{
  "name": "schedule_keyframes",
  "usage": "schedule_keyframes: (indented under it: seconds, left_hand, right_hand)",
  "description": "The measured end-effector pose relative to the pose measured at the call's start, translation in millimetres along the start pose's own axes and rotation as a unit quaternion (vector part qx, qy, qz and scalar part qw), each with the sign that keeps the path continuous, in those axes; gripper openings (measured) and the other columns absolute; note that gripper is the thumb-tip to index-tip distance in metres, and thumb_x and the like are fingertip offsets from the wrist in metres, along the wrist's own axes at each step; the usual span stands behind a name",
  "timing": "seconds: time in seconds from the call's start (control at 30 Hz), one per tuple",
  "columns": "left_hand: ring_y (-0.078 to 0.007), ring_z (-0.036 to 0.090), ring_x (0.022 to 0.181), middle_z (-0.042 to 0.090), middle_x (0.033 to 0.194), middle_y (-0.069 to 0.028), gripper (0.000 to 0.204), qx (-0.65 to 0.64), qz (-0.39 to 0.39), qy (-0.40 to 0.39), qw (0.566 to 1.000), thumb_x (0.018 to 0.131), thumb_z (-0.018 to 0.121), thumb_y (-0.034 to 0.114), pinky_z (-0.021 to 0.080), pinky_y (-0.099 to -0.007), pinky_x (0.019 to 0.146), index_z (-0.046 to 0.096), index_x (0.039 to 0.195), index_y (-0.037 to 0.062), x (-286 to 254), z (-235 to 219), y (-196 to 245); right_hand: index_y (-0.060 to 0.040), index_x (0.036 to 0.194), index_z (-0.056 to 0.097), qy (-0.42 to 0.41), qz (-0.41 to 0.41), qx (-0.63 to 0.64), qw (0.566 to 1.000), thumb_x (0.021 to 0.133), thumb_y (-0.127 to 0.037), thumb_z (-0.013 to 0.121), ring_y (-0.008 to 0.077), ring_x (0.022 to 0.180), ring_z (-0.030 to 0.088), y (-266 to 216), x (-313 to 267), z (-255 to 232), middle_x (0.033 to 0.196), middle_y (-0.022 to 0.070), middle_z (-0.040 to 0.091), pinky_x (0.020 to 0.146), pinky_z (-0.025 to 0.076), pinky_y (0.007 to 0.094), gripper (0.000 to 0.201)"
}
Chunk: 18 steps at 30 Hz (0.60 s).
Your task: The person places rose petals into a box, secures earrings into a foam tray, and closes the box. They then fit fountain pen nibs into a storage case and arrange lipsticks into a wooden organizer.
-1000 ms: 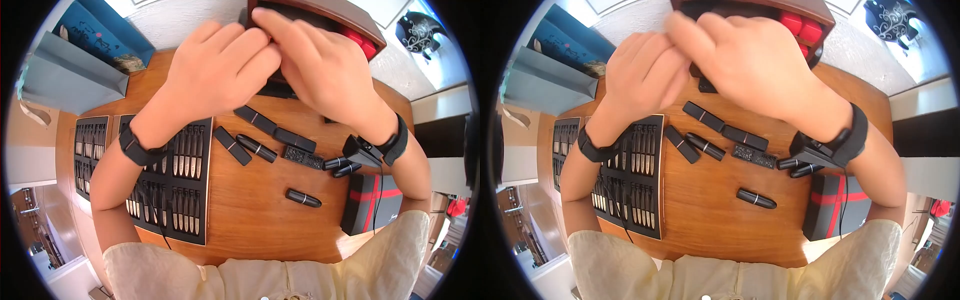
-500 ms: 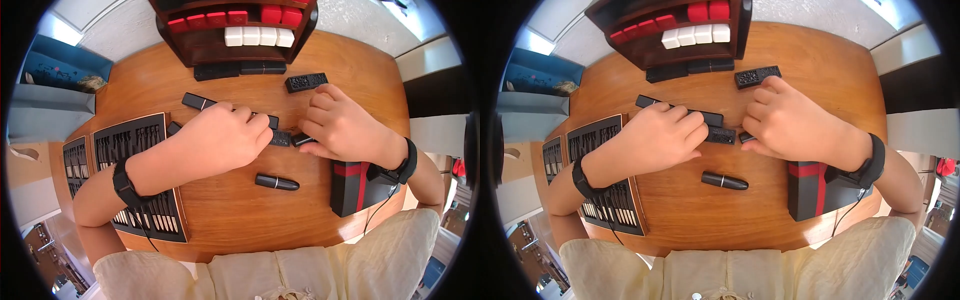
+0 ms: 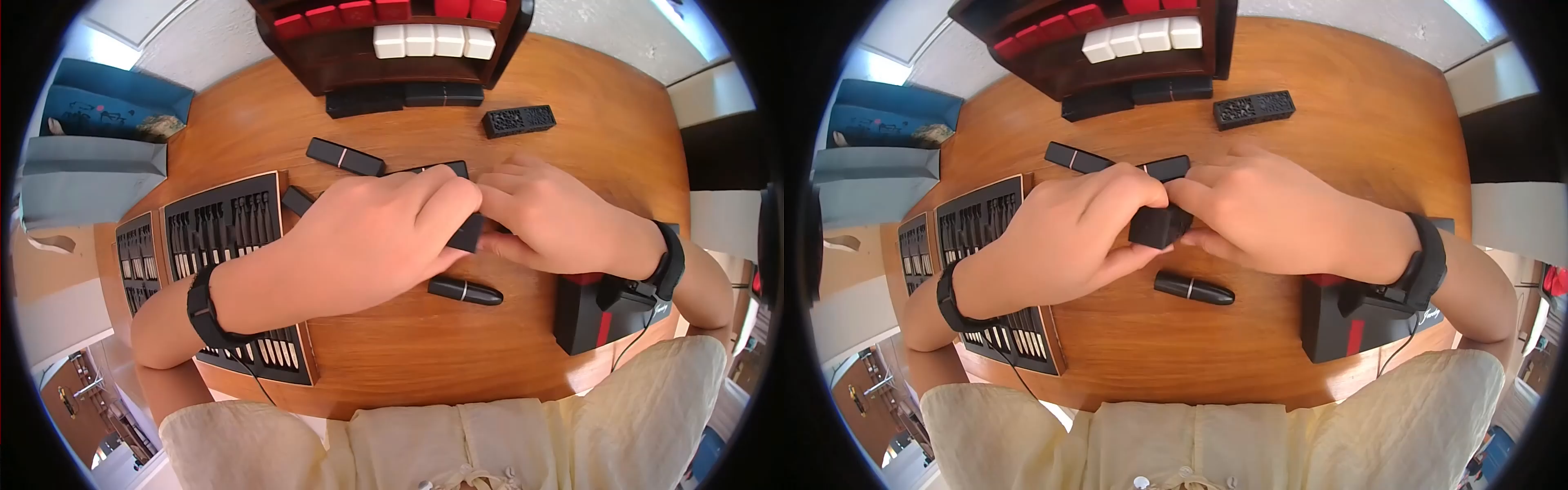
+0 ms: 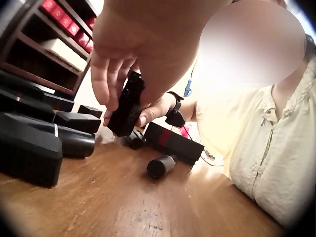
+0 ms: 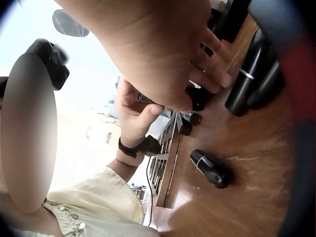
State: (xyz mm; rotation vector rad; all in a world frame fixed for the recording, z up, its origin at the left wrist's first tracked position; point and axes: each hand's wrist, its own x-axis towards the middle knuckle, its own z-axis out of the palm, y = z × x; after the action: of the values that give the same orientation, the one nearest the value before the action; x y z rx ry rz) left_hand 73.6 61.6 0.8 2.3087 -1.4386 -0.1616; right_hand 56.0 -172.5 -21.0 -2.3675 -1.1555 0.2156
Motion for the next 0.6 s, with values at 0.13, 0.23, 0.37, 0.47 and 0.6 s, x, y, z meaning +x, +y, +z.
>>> schedule_keyframes:
  seconds: [0.13, 0.23, 0.37, 0.47, 0.6]
  left_hand:
    - [-0.0254, 0.066, 0.081, 0.064, 0.099, -0.0088, 0.043, -0.055, 0.016, 0.095, 0.994, 0.073, 0.082, 0.013, 0.053, -0.0318, 0.064, 0.056, 0.107, 0.0067, -11.2, -10.2, 1.0]
    - [-0.0267, 0.066, 0.084, 0.065, 0.103, -0.0108, 0.046, -0.056, 0.038, 0.159, 0.985, 0.072, 0.083, 0.012, 0.055, -0.0317, 0.066, 0.058, 0.11, 0.0055, -18.4, -16.4, -0.3]
    - [-0.0284, 0.067, 0.081, 0.064, 0.108, -0.0179, 0.048, -0.016, 0.1, 0.222, 0.97, 0.073, 0.082, 0.012, 0.056, -0.0324, 0.065, 0.061, 0.115, 0.0027, -30.0, -33.4, -4.9]
    - [-0.0287, 0.067, 0.077, 0.063, 0.109, -0.0211, 0.043, 0.084, 0.168, 0.278, 0.942, 0.077, 0.079, 0.009, 0.057, -0.0323, 0.062, 0.062, 0.115, 0.0016, -33.8, -39.6, -14.4]
    - [-0.028, 0.068, 0.077, 0.063, 0.112, -0.0211, 0.035, 0.19, 0.21, 0.312, 0.907, 0.08, 0.074, 0.005, 0.058, -0.0305, 0.062, 0.063, 0.113, 0.0002, -32.5, -51.7, -25.8]
  right_hand:
    - [-0.0035, 0.106, 0.058, 0.019, -0.011, 0.125, 0.992, 0.083, -0.016, 0.071, 0.0361, 0.085, 0.061, -8.1, 13.9, -6.4, 0.091, 0.0148, 0.062, 0.074, 0.049, 0.0455, 0.029]
    - [-0.0032, 0.115, 0.058, 0.06, -0.035, 0.193, 0.979, 0.083, -0.014, 0.071, 0.0365, 0.09, 0.062, -13.3, 26.2, -11.6, 0.098, 0.015, 0.064, 0.075, 0.051, 0.045, 0.036]
    - [-0.0037, 0.123, 0.057, 0.121, -0.076, 0.052, 0.988, 0.078, -0.013, 0.073, 0.0351, 0.086, 0.064, -19.8, 44.2, -21.8, 0.101, 0.0138, 0.066, 0.073, 0.052, 0.0426, 0.049]
    - [-0.0037, 0.124, 0.058, 0.162, -0.08, -0.043, 0.982, 0.073, -0.014, 0.075, 0.0318, 0.08, 0.065, -24.2, 55.2, -33.0, 0.1, 0.0123, 0.067, 0.07, 0.053, 0.0401, 0.055]
    - [-0.0019, 0.122, 0.06, 0.266, -0.116, -0.183, 0.939, 0.07, -0.013, 0.076, 0.0269, 0.073, 0.065, -19.4, 71.0, -39.8, 0.097, 0.011, 0.067, 0.064, 0.054, 0.0359, 0.056]
